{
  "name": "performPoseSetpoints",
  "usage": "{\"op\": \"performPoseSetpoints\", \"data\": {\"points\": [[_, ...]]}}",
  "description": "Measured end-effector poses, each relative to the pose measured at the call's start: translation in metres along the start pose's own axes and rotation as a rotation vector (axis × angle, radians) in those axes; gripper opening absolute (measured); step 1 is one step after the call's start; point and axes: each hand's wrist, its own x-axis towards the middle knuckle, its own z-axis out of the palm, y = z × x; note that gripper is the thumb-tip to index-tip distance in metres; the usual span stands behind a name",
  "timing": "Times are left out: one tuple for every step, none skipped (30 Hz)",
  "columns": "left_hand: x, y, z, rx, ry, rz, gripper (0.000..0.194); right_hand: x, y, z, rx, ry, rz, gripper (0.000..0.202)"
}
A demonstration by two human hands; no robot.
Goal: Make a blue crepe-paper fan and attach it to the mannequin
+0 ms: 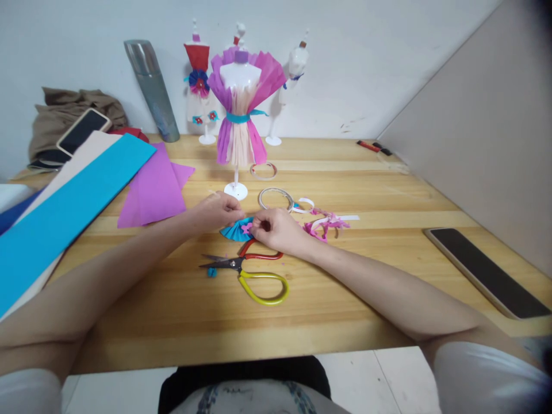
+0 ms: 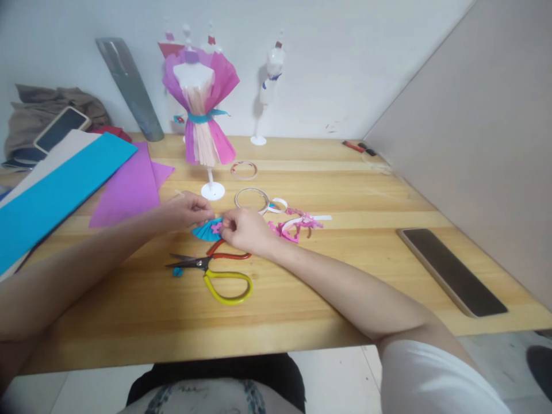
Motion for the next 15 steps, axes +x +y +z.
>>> {"op": "performPoseSetpoints", "data": {"points": [[0.000,0.000,0.001,0.014,0.010,0.007,0.023,0.000,0.000,0.000,-0.017,0.008,-0.010,0.020],[0.000,-0.001,0.001,0.024,0.016,0.016,0.022,0.000,0.000,0.000,-0.030,0.016,-0.018,0.019],[0.001,-0.001,0.002,0.027,0.016,0.028,0.022,0.000,0.000,0.000,-0.035,0.022,-0.024,0.019],[0.001,-0.002,0.002,0.023,0.015,0.043,0.022,0.000,0.000,0.000,-0.031,0.026,-0.026,0.019],[0.002,-0.003,0.002,0.014,0.013,0.061,0.022,0.000,-0.001,-0.001,-0.017,0.028,-0.027,0.019],[0.002,-0.004,0.003,0.001,0.012,0.078,0.022,0.000,0.000,-0.001,0.003,0.028,-0.023,0.020],[0.003,-0.005,0.003,-0.013,0.011,0.093,0.021,0.001,0.000,-0.001,0.028,0.028,-0.016,0.021],[0.004,-0.006,0.003,-0.022,0.017,0.107,0.020,0.002,0.000,-0.001,0.053,0.029,-0.006,0.022],[0.005,-0.007,0.003,-0.020,0.028,0.120,0.019,0.002,0.001,-0.001,0.075,0.031,0.001,0.022],[0.005,-0.009,0.003,-0.005,0.043,0.131,0.018,0.003,0.002,-0.001,0.091,0.033,0.006,0.022],[0.005,-0.010,0.003,0.021,0.057,0.138,0.018,0.003,0.002,-0.001,0.102,0.036,0.006,0.021],[0.005,-0.012,0.003,0.056,0.071,0.147,0.020,0.003,0.003,-0.001,0.110,0.037,0.003,0.021],[0.005,-0.014,0.003,0.095,0.081,0.155,0.022,0.003,0.003,-0.001,0.116,0.036,-0.002,0.021],[0.005,-0.016,0.003,0.133,0.093,0.164,0.024,0.003,0.004,0.000,0.123,0.034,-0.003,0.021],[0.005,-0.018,0.003,0.169,0.104,0.177,0.025,0.003,0.004,0.000,0.134,0.031,0.000,0.021]]}}
